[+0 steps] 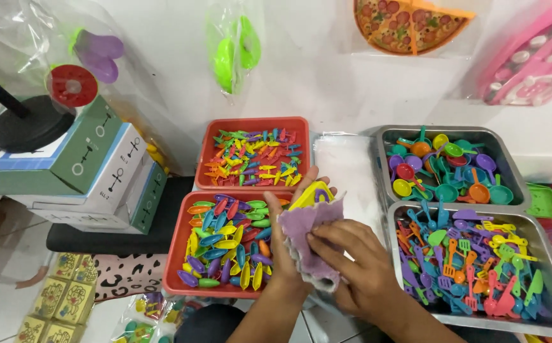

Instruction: Manually cleaning small plastic toy utensils with a cloth and sorting them into trays.

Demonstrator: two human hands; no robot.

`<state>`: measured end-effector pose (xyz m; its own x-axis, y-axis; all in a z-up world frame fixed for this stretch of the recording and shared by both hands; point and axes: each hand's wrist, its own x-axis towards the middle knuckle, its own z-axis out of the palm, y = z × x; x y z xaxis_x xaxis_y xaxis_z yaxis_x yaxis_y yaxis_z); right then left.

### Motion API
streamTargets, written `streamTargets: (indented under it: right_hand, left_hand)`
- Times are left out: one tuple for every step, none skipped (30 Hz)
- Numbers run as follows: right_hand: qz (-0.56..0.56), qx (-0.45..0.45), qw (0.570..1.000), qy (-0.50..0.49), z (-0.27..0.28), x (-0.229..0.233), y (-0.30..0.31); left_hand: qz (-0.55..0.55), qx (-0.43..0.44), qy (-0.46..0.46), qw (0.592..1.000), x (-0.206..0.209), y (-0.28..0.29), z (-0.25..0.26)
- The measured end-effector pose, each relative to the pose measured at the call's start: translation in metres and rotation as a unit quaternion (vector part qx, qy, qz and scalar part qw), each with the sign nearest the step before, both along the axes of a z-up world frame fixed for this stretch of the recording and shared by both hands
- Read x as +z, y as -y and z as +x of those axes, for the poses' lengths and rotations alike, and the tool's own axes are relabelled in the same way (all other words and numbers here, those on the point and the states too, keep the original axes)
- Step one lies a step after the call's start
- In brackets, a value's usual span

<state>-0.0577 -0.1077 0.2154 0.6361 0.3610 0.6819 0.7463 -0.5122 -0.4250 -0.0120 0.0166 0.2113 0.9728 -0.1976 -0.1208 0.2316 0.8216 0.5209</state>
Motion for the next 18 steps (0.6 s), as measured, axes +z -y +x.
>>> streamTargets:
  right_hand:
    - [0.000, -0.001, 1.000, 0.000, 0.001, -0.001, 0.001]
    - [-0.011, -0.012, 1.000, 0.010, 0.002, -0.003, 0.002]
    - [-0.022, -0.023, 0.999, 0.020, 0.002, -0.005, 0.003]
    - [-0.022, -0.023, 0.999, 0.019, 0.002, -0.004, 0.003]
    - [-0.025, -0.031, 0.999, 0.016, 0.002, -0.002, 0.002]
    - [-0.028, -0.038, 0.999, 0.014, 0.002, -0.001, 0.002]
    - [-0.028, -0.039, 0.999, 0.013, 0.006, -0.002, 0.004]
    - [-0.037, -0.064, 0.997, 0.014, 0.010, -0.004, 0.007]
    - [-0.044, -0.091, 0.995, 0.015, 0.014, -0.005, 0.010]
    - [-0.043, -0.093, 0.995, 0.014, 0.016, -0.004, 0.013]
    - [-0.026, -0.086, 0.996, -0.018, 0.019, -0.003, 0.017]
    - [-0.008, -0.080, 0.996, -0.050, 0.021, -0.001, 0.021]
    - [-0.008, -0.081, 0.996, -0.049, 0.020, 0.002, 0.022]
    - [0.012, -0.082, 0.994, -0.074, 0.020, 0.005, 0.023]
    - [0.033, -0.082, 0.991, -0.101, 0.019, 0.008, 0.022]
    - [0.034, -0.082, 0.991, -0.102, 0.021, 0.007, 0.025]
    - [0.058, -0.097, 0.986, -0.125, 0.023, 0.007, 0.028]
    - [0.081, -0.111, 0.979, -0.148, 0.025, 0.006, 0.031]
  left_hand:
    - [0.000, -0.001, 0.000, 1.000, 0.002, 0.000, -0.002]
    - [0.046, -0.008, 0.045, 0.998, 0.004, 0.000, -0.004]
    - [0.091, -0.015, 0.089, 0.992, 0.005, 0.000, -0.006]
    - [0.091, -0.015, 0.088, 0.992, -0.001, 0.002, -0.009]
    - [0.168, 0.022, 0.202, 0.965, -0.006, 0.003, -0.012]
    - [0.242, 0.061, 0.311, 0.917, -0.011, 0.005, -0.015]
    - [0.242, 0.060, 0.311, 0.917, -0.016, 0.006, -0.013]
    - [0.247, 0.012, 0.190, 0.950, -0.021, 0.008, -0.012]
    - [0.248, -0.037, 0.067, 0.966, -0.025, 0.010, -0.010]
    - [0.249, -0.039, 0.067, 0.965, -0.022, 0.010, -0.010]
    - [0.240, -0.039, 0.052, 0.969, -0.019, 0.010, -0.011]
    - [0.230, -0.040, 0.038, 0.972, -0.015, 0.011, -0.011]
    - [0.230, -0.041, 0.039, 0.972, -0.011, 0.012, -0.009]
    - [0.162, -0.032, 0.016, 0.986, -0.007, 0.013, -0.007]
    - [0.093, -0.022, -0.008, 0.995, -0.003, 0.013, -0.006]
    - [0.094, -0.022, -0.009, 0.995, -0.003, 0.011, -0.005]
    - [0.120, -0.019, -0.025, 0.992, -0.004, 0.009, -0.003]
    - [0.146, -0.016, -0.041, 0.988, -0.004, 0.008, -0.002]
